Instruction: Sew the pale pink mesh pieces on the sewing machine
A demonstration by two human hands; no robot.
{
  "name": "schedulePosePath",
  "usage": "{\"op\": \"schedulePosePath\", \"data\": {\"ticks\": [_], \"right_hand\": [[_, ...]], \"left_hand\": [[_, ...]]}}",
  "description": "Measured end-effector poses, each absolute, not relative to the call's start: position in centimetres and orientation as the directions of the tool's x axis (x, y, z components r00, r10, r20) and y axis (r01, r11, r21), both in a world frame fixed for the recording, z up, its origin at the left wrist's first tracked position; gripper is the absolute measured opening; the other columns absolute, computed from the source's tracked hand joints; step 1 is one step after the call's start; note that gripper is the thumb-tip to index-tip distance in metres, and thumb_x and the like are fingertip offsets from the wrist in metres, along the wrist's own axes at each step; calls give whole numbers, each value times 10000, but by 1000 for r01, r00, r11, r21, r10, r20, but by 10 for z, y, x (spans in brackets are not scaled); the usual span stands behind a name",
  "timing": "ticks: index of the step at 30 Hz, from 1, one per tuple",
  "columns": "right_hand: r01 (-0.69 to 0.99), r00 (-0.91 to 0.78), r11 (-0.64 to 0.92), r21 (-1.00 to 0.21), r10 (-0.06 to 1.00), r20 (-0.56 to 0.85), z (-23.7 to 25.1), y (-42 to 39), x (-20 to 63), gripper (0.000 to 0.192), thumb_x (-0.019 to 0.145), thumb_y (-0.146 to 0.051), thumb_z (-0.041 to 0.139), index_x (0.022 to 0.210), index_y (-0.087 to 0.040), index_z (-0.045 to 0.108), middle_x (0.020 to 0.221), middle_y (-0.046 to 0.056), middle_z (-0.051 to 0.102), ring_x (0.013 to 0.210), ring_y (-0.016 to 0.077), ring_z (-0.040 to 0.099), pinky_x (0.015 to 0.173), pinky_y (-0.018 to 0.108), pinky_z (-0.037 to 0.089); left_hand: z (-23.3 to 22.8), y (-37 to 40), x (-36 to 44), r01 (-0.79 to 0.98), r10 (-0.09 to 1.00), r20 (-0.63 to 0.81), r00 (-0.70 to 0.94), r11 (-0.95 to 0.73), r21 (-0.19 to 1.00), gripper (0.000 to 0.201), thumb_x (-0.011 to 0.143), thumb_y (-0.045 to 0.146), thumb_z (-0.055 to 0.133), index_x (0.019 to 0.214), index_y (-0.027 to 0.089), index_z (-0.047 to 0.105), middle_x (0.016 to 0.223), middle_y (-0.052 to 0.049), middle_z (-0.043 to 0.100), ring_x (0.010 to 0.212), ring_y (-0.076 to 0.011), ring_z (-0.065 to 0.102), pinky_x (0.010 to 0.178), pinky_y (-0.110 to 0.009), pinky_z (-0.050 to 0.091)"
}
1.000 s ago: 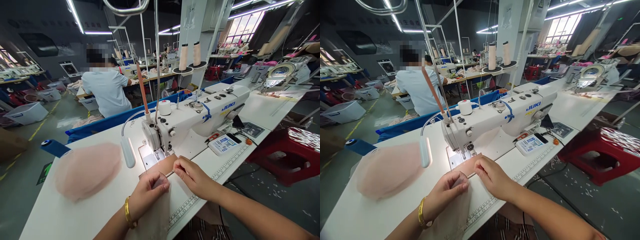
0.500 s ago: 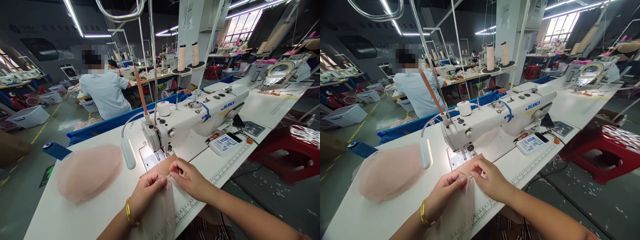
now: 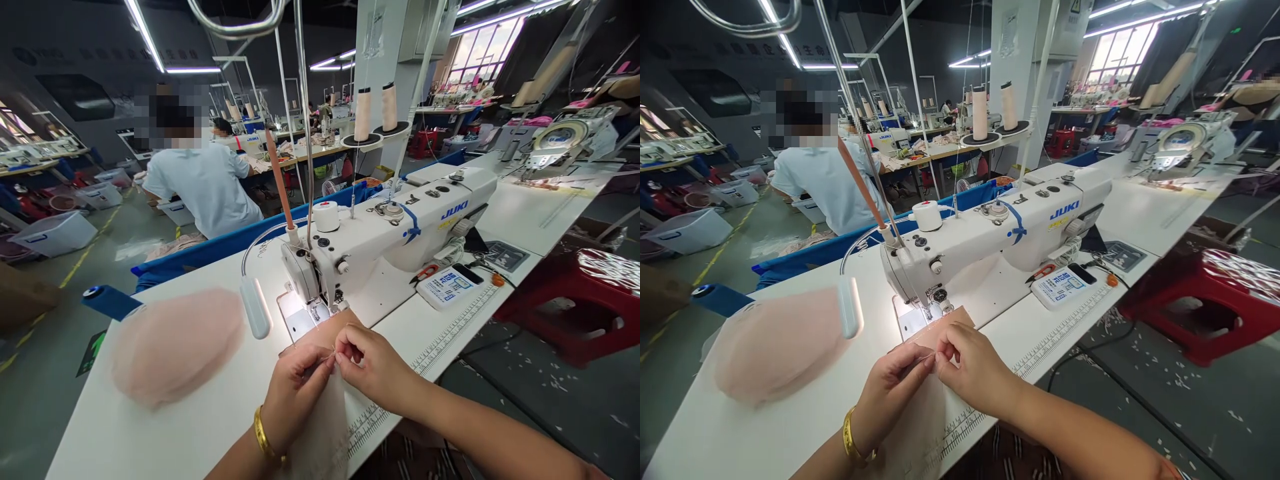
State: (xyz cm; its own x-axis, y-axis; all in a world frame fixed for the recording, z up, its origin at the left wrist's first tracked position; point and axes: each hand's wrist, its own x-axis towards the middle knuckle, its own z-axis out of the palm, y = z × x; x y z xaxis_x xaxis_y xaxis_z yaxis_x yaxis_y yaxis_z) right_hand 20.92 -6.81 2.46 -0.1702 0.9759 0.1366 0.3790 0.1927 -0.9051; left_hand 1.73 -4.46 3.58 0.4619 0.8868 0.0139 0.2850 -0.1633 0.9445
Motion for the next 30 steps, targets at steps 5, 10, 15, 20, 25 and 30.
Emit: {"op": "schedulePosePath", "data": {"ticks": [5,10,15,20,25,30], "right_hand": [[84,-190,41,-996,981,25,22,-64,213,237,925,-404,505,785,-232,421,725,-50,377,662,139,362,610,276,340],[236,-141,173,-956,980,142,25,-70,212,185,946,-357,548,828,-214,542,764,-23,486,710,153,450,657,291,386],[374,-121,256,-891,966,227,25,-73,207,121,947,-307,581,867,-216,595,816,-1,581,762,166,532,690,304,408],[340,-134,194,-920,978,157,25,-69,204,112,894,-278,559,801,-218,538,765,-17,525,714,159,479,653,300,372],[-59,-180,-65,-996,982,-54,22,-66,198,236,839,-372,601,742,-220,449,696,-53,384,662,133,340,616,279,295],[-424,-112,-163,-891,986,-127,9,-65,192,308,845,-403,626,734,-227,399,627,-84,310,606,115,239,588,275,227]], "left_hand": [[36,-42,16,289,906,-117,408,-7,957,386,914,506,618,700,189,670,700,-11,632,705,-165,539,684,-268,441],[35,-41,16,265,909,-148,389,43,963,383,905,506,634,702,183,662,710,-4,633,714,-160,534,689,-264,440],[33,-44,17,259,918,-79,388,-27,965,351,905,493,639,742,188,701,741,-21,681,727,-176,577,689,-273,472],[33,-47,18,281,908,41,416,-172,944,295,929,443,625,804,203,744,798,-39,731,763,-192,624,727,-282,494],[38,-48,20,259,905,-96,415,-16,966,404,913,523,640,691,189,685,685,-14,625,689,-160,526,672,-263,434],[37,-46,19,157,905,-216,367,168,973,415,857,557,674,676,185,639,671,1,581,689,-157,481,690,-270,402]]}}
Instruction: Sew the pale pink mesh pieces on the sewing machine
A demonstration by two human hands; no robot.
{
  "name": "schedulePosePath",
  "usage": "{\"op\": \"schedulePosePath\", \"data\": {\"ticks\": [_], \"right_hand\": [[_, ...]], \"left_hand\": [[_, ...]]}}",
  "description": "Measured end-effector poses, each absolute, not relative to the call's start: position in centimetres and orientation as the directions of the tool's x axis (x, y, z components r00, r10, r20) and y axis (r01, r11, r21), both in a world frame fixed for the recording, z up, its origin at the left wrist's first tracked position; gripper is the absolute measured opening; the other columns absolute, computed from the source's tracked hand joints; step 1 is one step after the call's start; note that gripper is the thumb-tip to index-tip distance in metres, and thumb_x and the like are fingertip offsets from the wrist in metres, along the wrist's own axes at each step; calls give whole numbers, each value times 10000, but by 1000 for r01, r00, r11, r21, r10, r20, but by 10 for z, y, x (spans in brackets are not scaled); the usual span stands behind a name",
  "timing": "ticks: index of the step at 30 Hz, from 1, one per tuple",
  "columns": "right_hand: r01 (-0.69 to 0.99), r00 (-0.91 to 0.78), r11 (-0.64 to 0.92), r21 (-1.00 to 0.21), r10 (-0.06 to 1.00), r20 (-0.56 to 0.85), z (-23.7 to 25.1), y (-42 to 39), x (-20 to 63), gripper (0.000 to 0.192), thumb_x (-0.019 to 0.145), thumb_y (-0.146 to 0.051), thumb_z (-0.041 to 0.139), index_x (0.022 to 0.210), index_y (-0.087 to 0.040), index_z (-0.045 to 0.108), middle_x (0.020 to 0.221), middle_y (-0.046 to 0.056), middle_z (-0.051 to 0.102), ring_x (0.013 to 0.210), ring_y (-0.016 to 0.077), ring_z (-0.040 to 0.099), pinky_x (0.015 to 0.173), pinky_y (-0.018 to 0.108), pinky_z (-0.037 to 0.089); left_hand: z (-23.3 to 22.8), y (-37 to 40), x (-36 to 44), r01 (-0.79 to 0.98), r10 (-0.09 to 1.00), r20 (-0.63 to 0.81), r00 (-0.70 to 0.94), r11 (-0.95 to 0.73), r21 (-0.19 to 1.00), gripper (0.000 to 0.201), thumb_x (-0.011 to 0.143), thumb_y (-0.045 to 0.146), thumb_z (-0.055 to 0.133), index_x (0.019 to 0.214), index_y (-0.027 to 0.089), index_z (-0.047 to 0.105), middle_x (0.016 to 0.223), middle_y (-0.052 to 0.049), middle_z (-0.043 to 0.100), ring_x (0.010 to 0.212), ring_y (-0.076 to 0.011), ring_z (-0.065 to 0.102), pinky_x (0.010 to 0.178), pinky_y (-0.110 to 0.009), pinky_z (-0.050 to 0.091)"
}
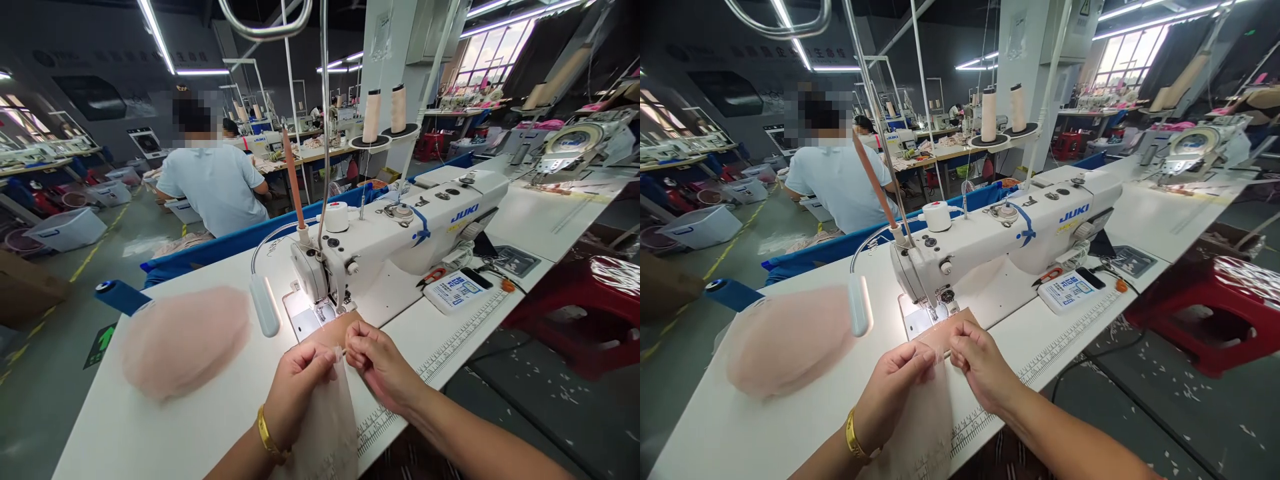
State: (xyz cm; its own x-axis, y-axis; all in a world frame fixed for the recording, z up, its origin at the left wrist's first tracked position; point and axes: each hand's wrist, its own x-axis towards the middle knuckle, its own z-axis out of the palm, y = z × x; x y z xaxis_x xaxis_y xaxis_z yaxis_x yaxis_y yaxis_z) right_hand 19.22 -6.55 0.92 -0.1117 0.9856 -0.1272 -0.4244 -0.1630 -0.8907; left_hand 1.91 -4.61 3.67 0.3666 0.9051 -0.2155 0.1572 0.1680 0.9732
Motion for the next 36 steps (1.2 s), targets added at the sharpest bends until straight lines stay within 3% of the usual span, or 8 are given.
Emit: {"op": "schedulePosePath", "data": {"ticks": [2,6,10,16,23,30,36], "right_hand": [[-310,-87,-97,-946,994,-73,9,-67,195,306,878,-417,626,751,-225,426,650,-73,345,617,121,269,591,274,248],[81,-102,128,-988,988,120,17,-71,203,235,931,-401,613,808,-214,540,747,-26,471,700,151,416,645,288,355],[236,-80,169,-957,985,155,20,-72,204,186,950,-373,595,856,-212,594,792,-9,532,713,155,472,659,293,403],[261,-113,135,-956,988,109,22,-69,198,166,911,-323,574,792,-216,527,739,-26,480,685,151,442,623,286,366],[25,-148,32,-999,989,28,20,-67,200,276,915,-435,546,776,-232,421,723,-47,387,670,140,371,628,278,342],[237,-99,131,-963,989,110,23,-75,201,209,951,-388,584,834,-215,571,759,-24,489,707,154,455,658,290,387],[292,-80,123,-948,991,103,21,-76,197,164,949,-331,589,833,-219,561,770,-21,513,710,154,473,645,283,395]], "left_hand": [[36,-46,18,149,908,-229,350,187,971,418,845,562,676,669,185,627,671,5,568,690,-156,471,692,-272,394],[35,-46,16,197,919,-203,338,142,970,416,851,560,668,672,187,627,677,4,561,695,-160,473,682,-270,393],[36,-47,18,247,931,-145,335,62,967,407,871,556,644,695,190,657,705,-12,605,714,-174,514,691,-274,431],[36,-51,20,265,928,-7,371,-98,959,384,913,535,628,743,200,710,741,-33,673,731,-187,570,706,-278,472],[32,-48,17,250,941,-81,330,-5,968,409,910,512,615,656,194,656,675,-14,625,687,-166,532,671,-263,440],[33,-48,19,260,943,-47,329,-43,965,410,923,523,600,695,191,677,703,-20,639,707,-175,546,675,-270,449],[30,-56,18,331,922,166,350,-287,899,337,978,436,559,774,211,702,744,-29,678,711,-179,591,704,-289,464]]}}
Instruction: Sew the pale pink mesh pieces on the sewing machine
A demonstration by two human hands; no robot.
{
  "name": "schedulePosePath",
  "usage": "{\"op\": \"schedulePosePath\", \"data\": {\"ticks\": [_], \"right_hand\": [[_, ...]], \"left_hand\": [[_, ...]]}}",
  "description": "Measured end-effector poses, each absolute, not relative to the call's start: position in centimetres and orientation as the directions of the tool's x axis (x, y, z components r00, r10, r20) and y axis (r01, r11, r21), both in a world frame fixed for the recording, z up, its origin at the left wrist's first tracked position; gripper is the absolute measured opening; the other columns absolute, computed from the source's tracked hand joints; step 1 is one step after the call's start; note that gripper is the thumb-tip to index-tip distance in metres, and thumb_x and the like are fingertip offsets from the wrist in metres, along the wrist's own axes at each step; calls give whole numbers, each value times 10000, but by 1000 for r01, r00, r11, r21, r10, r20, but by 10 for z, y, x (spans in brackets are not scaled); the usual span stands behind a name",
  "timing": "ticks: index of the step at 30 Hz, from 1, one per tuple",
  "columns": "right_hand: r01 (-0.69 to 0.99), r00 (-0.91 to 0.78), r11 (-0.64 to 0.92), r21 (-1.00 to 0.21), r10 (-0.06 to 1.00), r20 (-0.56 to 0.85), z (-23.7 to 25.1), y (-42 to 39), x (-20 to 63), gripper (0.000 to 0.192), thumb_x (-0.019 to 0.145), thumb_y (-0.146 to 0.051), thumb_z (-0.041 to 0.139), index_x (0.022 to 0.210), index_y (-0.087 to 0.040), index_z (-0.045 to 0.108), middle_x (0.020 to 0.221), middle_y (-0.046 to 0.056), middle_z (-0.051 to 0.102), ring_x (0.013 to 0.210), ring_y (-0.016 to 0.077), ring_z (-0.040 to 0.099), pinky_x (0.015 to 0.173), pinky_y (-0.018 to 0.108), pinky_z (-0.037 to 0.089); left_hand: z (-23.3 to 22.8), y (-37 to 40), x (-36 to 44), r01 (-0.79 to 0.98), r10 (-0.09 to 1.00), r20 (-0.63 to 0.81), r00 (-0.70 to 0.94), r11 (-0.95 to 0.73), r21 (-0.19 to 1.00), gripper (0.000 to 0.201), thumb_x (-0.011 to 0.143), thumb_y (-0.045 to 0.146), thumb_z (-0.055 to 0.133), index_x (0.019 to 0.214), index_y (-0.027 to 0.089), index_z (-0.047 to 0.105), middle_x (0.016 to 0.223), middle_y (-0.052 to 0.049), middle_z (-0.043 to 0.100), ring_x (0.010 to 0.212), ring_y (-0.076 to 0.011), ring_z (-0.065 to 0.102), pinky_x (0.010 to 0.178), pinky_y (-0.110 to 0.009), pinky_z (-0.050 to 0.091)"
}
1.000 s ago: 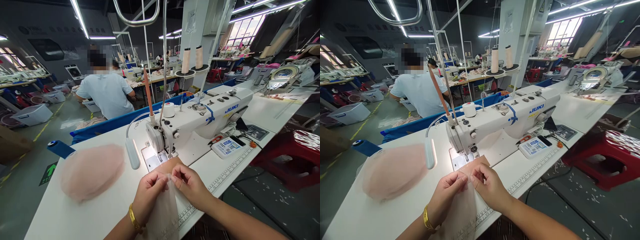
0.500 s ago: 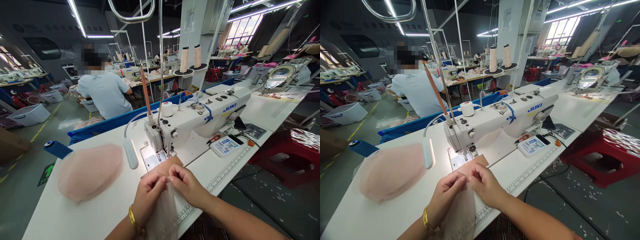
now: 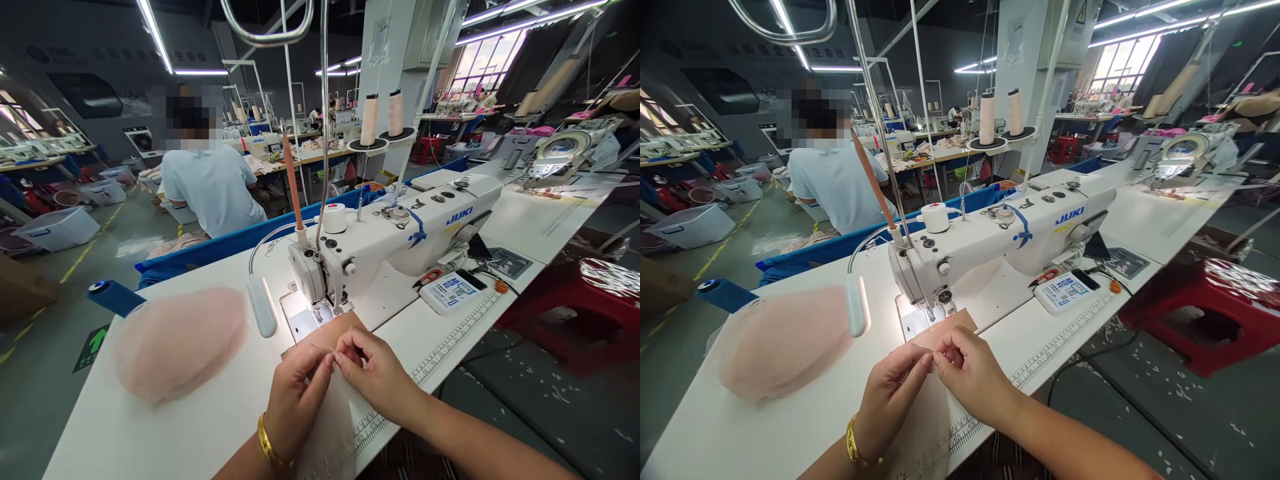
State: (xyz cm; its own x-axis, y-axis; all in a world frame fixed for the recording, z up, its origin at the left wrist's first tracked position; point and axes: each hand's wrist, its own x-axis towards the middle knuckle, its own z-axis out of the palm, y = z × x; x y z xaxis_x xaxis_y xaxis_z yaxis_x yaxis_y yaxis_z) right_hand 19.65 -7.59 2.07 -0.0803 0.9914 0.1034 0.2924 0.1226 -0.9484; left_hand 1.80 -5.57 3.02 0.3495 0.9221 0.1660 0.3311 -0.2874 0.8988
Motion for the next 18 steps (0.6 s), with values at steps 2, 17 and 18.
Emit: {"op": "schedulePosePath", "data": {"ticks": [2,17,18], "right_hand": [[324,-89,159,-933,987,137,22,-76,196,157,941,-310,571,818,-218,538,772,-17,514,712,155,476,637,283,380],[-332,-142,-74,-940,989,-27,10,-69,190,390,907,-519,652,786,-225,426,634,-83,320,600,115,260,577,256,255],[-232,-136,-16,-973,991,16,12,-70,193,368,939,-511,619,798,-224,438,659,-69,356,618,123,299,590,260,286]], "left_hand": [[29,-57,18,358,907,211,365,-346,867,334,988,408,548,764,215,702,738,-34,675,707,-180,591,718,-298,461],[29,-52,19,174,952,-97,292,47,984,438,916,535,594,645,192,625,675,-11,582,697,-169,492,680,-278,404],[29,-52,19,179,952,-96,291,44,983,437,920,535,591,653,191,629,681,-12,585,699,-170,493,682,-279,403]]}}
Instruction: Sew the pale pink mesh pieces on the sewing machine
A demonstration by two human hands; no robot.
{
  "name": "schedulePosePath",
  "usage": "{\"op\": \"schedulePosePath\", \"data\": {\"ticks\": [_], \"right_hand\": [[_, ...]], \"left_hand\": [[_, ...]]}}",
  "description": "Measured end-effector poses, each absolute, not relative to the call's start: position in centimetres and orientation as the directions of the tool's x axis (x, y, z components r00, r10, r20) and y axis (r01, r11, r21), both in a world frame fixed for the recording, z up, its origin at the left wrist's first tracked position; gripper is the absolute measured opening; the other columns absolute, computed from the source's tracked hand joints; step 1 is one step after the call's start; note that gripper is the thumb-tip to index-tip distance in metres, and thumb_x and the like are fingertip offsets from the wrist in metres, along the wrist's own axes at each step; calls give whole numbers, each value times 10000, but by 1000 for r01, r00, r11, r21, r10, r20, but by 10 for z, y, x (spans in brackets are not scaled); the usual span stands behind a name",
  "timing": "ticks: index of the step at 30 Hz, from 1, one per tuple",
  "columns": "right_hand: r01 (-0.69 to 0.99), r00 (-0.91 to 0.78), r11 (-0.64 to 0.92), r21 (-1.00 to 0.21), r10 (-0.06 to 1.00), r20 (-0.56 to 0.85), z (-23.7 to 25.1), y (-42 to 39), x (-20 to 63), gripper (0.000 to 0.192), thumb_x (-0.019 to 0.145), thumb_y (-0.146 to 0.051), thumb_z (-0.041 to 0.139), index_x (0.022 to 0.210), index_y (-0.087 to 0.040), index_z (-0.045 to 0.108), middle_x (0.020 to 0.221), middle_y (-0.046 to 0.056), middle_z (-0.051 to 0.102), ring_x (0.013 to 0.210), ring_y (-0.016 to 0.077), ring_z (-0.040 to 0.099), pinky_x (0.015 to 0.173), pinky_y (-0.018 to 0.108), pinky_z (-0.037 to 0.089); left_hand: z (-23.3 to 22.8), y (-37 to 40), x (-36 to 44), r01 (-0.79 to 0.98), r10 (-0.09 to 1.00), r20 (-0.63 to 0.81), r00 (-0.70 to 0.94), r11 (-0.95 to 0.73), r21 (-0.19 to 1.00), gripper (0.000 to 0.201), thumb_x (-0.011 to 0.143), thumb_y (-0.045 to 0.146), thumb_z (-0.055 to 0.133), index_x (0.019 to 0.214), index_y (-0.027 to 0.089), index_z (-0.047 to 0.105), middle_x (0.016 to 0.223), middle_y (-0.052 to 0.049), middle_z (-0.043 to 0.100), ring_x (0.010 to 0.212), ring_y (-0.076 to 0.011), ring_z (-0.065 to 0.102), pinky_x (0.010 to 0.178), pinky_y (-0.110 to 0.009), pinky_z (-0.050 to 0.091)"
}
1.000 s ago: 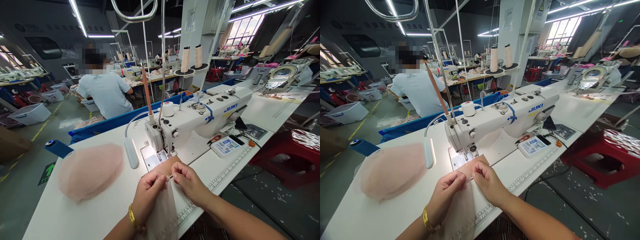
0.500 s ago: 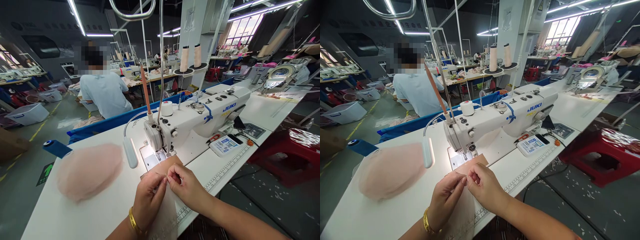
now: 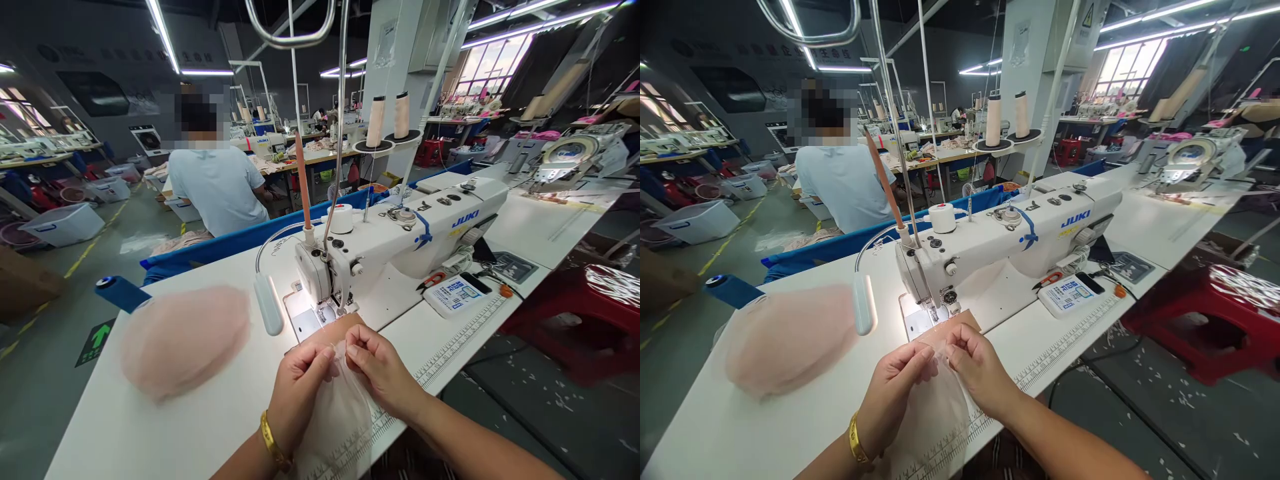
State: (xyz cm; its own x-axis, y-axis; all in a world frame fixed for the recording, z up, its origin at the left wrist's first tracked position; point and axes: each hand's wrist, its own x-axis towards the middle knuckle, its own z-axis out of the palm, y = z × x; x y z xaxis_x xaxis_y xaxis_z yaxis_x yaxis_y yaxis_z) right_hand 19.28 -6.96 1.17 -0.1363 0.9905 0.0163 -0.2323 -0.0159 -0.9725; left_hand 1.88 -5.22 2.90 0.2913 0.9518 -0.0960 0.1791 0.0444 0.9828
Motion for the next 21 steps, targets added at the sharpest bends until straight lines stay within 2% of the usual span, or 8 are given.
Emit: {"op": "schedulePosePath", "data": {"ticks": [2,5,7,10,13,15,17,21], "right_hand": [[-13,-112,127,-992,985,128,15,-72,197,306,993,-463,547,824,-227,451,742,-33,419,680,149,381,635,281,359],[220,-111,348,-911,937,331,19,-77,199,193,1028,-347,472,872,-237,441,901,23,498,837,195,491,746,328,436],[236,-176,427,-873,902,394,21,-78,199,121,1037,-271,424,920,-244,435,952,38,528,871,201,526,773,340,457],[210,-329,496,-843,848,417,25,-73,207,93,1025,-199,390,954,-254,417,896,21,525,794,189,534,719,327,462],[325,-420,603,-729,782,460,28,-61,225,110,999,-169,413,931,-255,398,867,18,500,771,197,500,698,333,431],[386,-419,603,-698,789,450,31,-54,236,127,1010,-173,405,914,-255,390,848,12,481,748,194,467,692,337,412],[375,-383,541,-753,830,405,33,-51,242,132,1042,-215,389,916,-254,391,854,9,476,735,186,448,692,335,409],[123,-290,373,-920,900,326,38,-60,236,207,1098,-388,389,943,-251,410,924,27,514,847,190,514,793,353,447]], "left_hand": [[30,-52,19,180,949,-93,302,39,983,440,927,544,588,666,192,629,692,-13,588,703,-171,495,682,-279,404],[31,-52,21,165,935,-110,336,56,985,451,922,579,599,684,195,616,704,-8,580,707,-170,487,678,-275,409],[31,-52,22,151,922,-127,364,76,986,461,916,608,607,704,198,603,718,-2,567,714,-167,482,681,-272,412],[31,-54,24,119,893,-134,430,91,989,472,921,640,599,745,202,583,764,3,560,746,-164,486,705,-269,421],[32,-55,24,101,837,-186,515,156,983,503,935,669,563,729,214,506,712,15,551,681,-148,475,687,-273,410],[33,-55,25,109,797,-245,552,222,969,528,930,695,551,716,221,458,638,40,510,589,-123,418,627,-264,370],[35,-54,25,109,782,-295,549,283,953,558,895,726,582,706,224,429,596,66,440,543,-103,337,564,-247,302],[41,-51,23,61,790,-309,529,328,943,570,834,739,661,717,216,466,575,90,324,549,-95,225,528,-239,182]]}}
